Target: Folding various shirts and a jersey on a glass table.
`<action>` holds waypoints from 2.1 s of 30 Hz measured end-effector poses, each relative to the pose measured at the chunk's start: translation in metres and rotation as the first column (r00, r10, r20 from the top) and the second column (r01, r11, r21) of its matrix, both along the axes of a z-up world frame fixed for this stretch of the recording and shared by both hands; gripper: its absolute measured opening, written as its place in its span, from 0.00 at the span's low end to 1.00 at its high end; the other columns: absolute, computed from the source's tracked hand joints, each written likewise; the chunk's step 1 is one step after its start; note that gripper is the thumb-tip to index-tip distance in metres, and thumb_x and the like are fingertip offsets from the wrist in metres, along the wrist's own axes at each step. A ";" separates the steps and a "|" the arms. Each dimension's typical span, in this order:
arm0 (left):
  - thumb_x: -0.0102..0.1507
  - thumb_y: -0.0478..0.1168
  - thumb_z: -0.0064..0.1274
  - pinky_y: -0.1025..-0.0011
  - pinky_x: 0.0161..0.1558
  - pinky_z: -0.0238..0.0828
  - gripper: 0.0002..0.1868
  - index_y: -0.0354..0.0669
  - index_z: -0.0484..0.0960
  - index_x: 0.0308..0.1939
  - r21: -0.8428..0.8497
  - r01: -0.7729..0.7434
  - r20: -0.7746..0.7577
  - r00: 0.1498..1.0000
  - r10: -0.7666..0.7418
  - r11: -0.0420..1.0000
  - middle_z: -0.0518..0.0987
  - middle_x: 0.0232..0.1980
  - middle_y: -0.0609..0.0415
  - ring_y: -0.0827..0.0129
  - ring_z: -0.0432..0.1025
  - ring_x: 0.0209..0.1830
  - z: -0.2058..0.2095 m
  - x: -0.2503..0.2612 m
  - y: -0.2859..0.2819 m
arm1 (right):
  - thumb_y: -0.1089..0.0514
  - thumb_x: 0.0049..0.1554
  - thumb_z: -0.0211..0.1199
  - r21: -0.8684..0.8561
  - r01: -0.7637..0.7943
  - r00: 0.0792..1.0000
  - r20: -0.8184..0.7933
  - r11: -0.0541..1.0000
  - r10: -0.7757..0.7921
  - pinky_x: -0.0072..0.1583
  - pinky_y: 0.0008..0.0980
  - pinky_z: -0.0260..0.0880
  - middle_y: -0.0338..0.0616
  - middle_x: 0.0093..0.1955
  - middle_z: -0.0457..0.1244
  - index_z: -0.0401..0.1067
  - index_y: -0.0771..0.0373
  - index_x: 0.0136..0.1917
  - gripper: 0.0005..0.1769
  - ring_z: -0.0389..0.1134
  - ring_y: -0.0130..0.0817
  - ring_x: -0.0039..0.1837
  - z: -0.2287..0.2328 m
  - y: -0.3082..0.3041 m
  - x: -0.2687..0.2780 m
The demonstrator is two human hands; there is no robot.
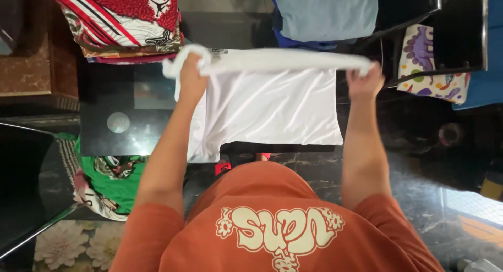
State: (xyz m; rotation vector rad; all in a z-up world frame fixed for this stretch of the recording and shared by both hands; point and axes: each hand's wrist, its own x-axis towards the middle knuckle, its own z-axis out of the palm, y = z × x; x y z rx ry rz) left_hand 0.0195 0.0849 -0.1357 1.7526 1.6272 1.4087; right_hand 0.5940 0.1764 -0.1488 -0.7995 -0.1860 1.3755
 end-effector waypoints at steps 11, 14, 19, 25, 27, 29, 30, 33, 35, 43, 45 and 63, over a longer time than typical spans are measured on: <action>0.49 0.40 0.68 0.49 0.46 0.67 0.32 0.34 0.72 0.53 -0.224 -0.419 -0.419 0.857 0.301 0.880 0.78 0.48 0.37 0.37 0.71 0.44 -0.021 -0.015 -0.145 | 0.62 0.52 0.66 -0.060 -0.157 -0.419 0.908 0.986 -0.012 0.58 0.50 0.66 0.52 0.62 0.56 0.66 0.59 0.60 0.23 0.62 0.55 0.59 -0.039 -0.158 -0.101; 0.53 0.50 0.71 0.49 0.48 0.68 0.27 0.38 0.74 0.41 -0.496 -0.421 -0.383 0.891 0.244 0.759 0.79 0.38 0.43 0.42 0.73 0.43 -0.041 -0.015 -0.170 | 0.64 0.59 0.60 -0.083 -0.409 -0.284 0.958 0.909 -0.040 0.69 0.45 0.65 0.43 0.60 0.63 0.70 0.55 0.58 0.13 0.65 0.47 0.65 -0.057 -0.178 -0.166; 0.61 0.41 0.60 0.53 0.52 0.69 0.12 0.43 0.77 0.45 -0.370 -0.292 -0.168 0.955 0.246 0.882 0.79 0.42 0.47 0.48 0.74 0.46 -0.044 -0.001 -0.181 | 0.53 0.59 0.61 -0.143 -0.769 -0.373 0.892 0.623 -0.256 0.67 0.53 0.60 0.51 0.67 0.61 0.70 0.54 0.63 0.19 0.62 0.54 0.68 0.020 -0.198 -0.274; 0.47 0.39 0.65 0.52 0.40 0.68 0.11 0.45 0.78 0.29 -0.222 -0.361 -0.386 0.885 0.259 0.906 0.77 0.38 0.44 0.42 0.71 0.40 -0.027 0.011 -0.179 | 0.49 0.64 0.58 -0.514 -0.688 -0.634 0.769 0.512 -0.080 0.63 0.52 0.62 0.47 0.61 0.66 0.65 0.47 0.73 0.24 0.67 0.48 0.63 -0.004 -0.180 -0.316; 0.52 0.38 0.65 0.55 0.41 0.69 0.10 0.44 0.78 0.33 -0.320 -0.281 -0.254 0.945 0.204 0.905 0.76 0.38 0.46 0.48 0.72 0.40 -0.047 0.000 -0.183 | 0.49 0.63 0.58 -0.544 -0.718 -0.624 0.779 0.433 -0.056 0.60 0.52 0.64 0.47 0.59 0.67 0.63 0.46 0.75 0.27 0.68 0.48 0.61 0.017 -0.169 -0.338; 0.57 0.36 0.64 0.58 0.43 0.71 0.10 0.43 0.78 0.37 -0.409 -0.190 -0.111 0.981 0.158 0.893 0.76 0.38 0.47 0.54 0.72 0.40 -0.049 -0.013 -0.198 | 0.49 0.62 0.58 -0.572 -0.745 -0.618 0.786 0.342 -0.031 0.58 0.52 0.66 0.47 0.57 0.68 0.61 0.44 0.76 0.29 0.70 0.48 0.58 0.020 -0.159 -0.356; 0.59 0.38 0.63 0.64 0.42 0.71 0.10 0.43 0.77 0.38 -0.502 -0.093 0.052 0.989 0.138 0.860 0.77 0.36 0.50 0.61 0.72 0.36 -0.040 -0.021 -0.207 | 0.50 0.59 0.61 -0.573 -0.763 -0.612 0.790 0.298 -0.047 0.56 0.52 0.68 0.50 0.55 0.68 0.59 0.45 0.77 0.33 0.70 0.51 0.56 0.013 -0.150 -0.365; 0.60 0.39 0.63 0.73 0.39 0.70 0.12 0.42 0.75 0.40 -0.553 0.042 0.303 0.940 0.154 0.832 0.76 0.35 0.56 0.73 0.70 0.33 -0.020 -0.041 -0.239 | 0.51 0.55 0.64 -0.586 -0.759 -0.622 0.782 0.285 -0.048 0.52 0.52 0.69 0.52 0.50 0.68 0.58 0.48 0.76 0.37 0.70 0.55 0.52 0.021 -0.131 -0.395; 0.60 0.39 0.64 0.76 0.38 0.70 0.13 0.41 0.74 0.40 -0.528 0.061 0.390 0.903 0.178 0.847 0.75 0.35 0.58 0.78 0.68 0.33 -0.017 -0.048 -0.254 | 0.51 0.54 0.65 -0.597 -0.737 -0.639 0.769 0.316 -0.037 0.51 0.52 0.69 0.53 0.47 0.69 0.58 0.51 0.74 0.37 0.70 0.57 0.51 0.023 -0.117 -0.408; 0.61 0.39 0.65 0.78 0.41 0.69 0.10 0.40 0.80 0.41 -0.534 0.000 0.480 0.823 0.303 0.845 0.77 0.36 0.63 0.81 0.69 0.37 -0.080 -0.090 -0.285 | 0.61 0.62 0.62 -0.081 -0.862 0.174 0.881 0.501 0.441 0.47 0.41 0.70 0.55 0.49 0.65 0.62 0.61 0.57 0.13 0.71 0.42 0.49 -0.132 0.066 -0.386; 0.61 0.39 0.65 0.78 0.41 0.68 0.11 0.40 0.80 0.41 -0.535 -0.003 0.511 0.795 0.326 0.845 0.77 0.37 0.62 0.80 0.69 0.38 -0.078 -0.096 -0.283 | 0.60 0.62 0.63 -0.077 -0.780 0.298 0.827 0.622 0.477 0.48 0.38 0.69 0.53 0.55 0.62 0.59 0.58 0.62 0.19 0.69 0.39 0.53 -0.083 0.048 -0.400; 0.57 0.39 0.63 0.74 0.40 0.66 0.13 0.41 0.75 0.38 -0.475 -0.069 0.648 0.648 0.401 0.878 0.73 0.36 0.58 0.76 0.67 0.36 -0.068 -0.072 -0.205 | 0.63 0.58 0.64 -0.333 -0.836 -0.457 0.863 0.436 -0.217 0.56 0.51 0.69 0.55 0.57 0.64 0.72 0.56 0.60 0.16 0.68 0.57 0.56 -0.015 -0.004 -0.497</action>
